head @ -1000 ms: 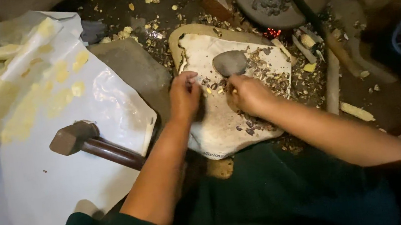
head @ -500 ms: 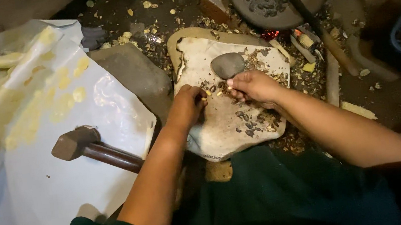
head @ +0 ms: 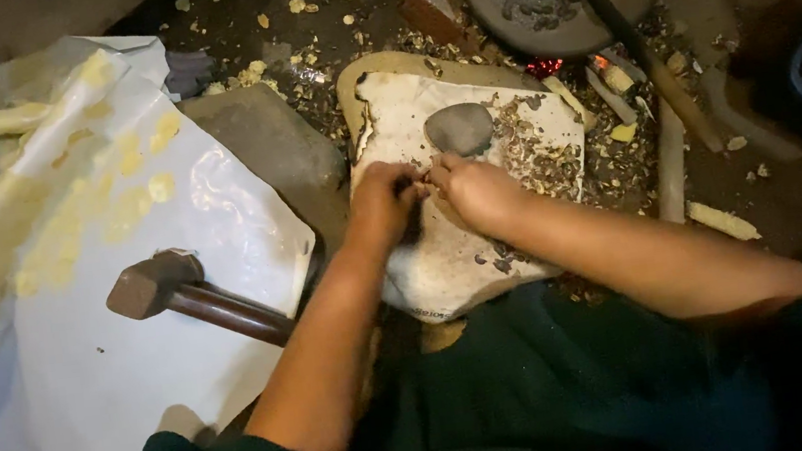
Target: Grinding nuts with a stone and flattening the paste into crackers using a wooden mallet
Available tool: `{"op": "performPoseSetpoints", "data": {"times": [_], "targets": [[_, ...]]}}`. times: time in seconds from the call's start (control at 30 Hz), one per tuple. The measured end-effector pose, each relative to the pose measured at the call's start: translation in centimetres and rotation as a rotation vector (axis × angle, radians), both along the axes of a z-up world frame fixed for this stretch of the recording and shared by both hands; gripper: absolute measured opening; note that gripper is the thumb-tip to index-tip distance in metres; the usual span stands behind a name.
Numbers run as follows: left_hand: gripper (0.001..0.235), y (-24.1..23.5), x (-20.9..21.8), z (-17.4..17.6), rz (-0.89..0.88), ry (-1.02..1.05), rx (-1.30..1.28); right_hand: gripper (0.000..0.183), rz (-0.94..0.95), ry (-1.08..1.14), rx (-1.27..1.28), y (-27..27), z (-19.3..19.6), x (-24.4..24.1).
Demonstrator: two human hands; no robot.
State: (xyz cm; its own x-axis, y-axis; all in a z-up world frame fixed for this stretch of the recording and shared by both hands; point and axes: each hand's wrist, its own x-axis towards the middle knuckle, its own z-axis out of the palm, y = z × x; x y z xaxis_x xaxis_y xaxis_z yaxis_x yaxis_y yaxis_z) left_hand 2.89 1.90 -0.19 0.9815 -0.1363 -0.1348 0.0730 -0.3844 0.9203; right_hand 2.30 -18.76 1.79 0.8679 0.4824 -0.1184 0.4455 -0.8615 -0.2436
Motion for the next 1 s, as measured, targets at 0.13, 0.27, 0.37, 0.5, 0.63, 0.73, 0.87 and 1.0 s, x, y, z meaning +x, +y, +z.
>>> {"op": "performPoseSetpoints", "data": {"times": [0.13, 0.27, 0.37, 0.5, 0.63, 0.73, 0.87, 1.0], "targets": [[0.026, 0.0, -0.9, 1.7, -0.192, -0.069, 0.397, 0.023, -0.099, 0.135, 0.073, 0.9, 3.1, -0.1], [0.015, 0.1, -0.8, -0.5, 0.104, 0.195, -0.342, 0.027, -0.327, 0.365, 0.252, 0.8, 5.4, -0.5], [0.035, -0.6, -1.4, 4.5, 0.232, 0.709, -0.824, 0.043, -0.263, 0.327, 0.184, 1.5, 6.9, -0.4], [0.024, -1.5, 0.1, 0.0, 0.177, 0.895, -1.386, 0.028, -0.215, 0.135, 0.140, 2.1, 17.0, -0.8], [0.030, 4.2, 4.3, 10.6, 0.024, 0.693, -1.155, 0.027, -0.097, 0.042, 0.295, 3.4, 23.9, -1.3], [0.021, 12.4, 5.7, 19.1, 0.019, 0.508, -0.902, 0.025, 0.038, 0.052, 0.255, 5.9, 25.5, -1.5], [0.023, 25.5, 1.8, 24.6, 0.164, 0.278, -0.555, 0.022, 0.282, 0.225, 0.059, 15.0, 23.8, -3.0], [0.028, 35.3, -4.0, 18.4, 0.511, 0.305, -0.676, 0.053, 0.290, 0.351, 0.030, 26.7, 15.7, -3.5]]}}
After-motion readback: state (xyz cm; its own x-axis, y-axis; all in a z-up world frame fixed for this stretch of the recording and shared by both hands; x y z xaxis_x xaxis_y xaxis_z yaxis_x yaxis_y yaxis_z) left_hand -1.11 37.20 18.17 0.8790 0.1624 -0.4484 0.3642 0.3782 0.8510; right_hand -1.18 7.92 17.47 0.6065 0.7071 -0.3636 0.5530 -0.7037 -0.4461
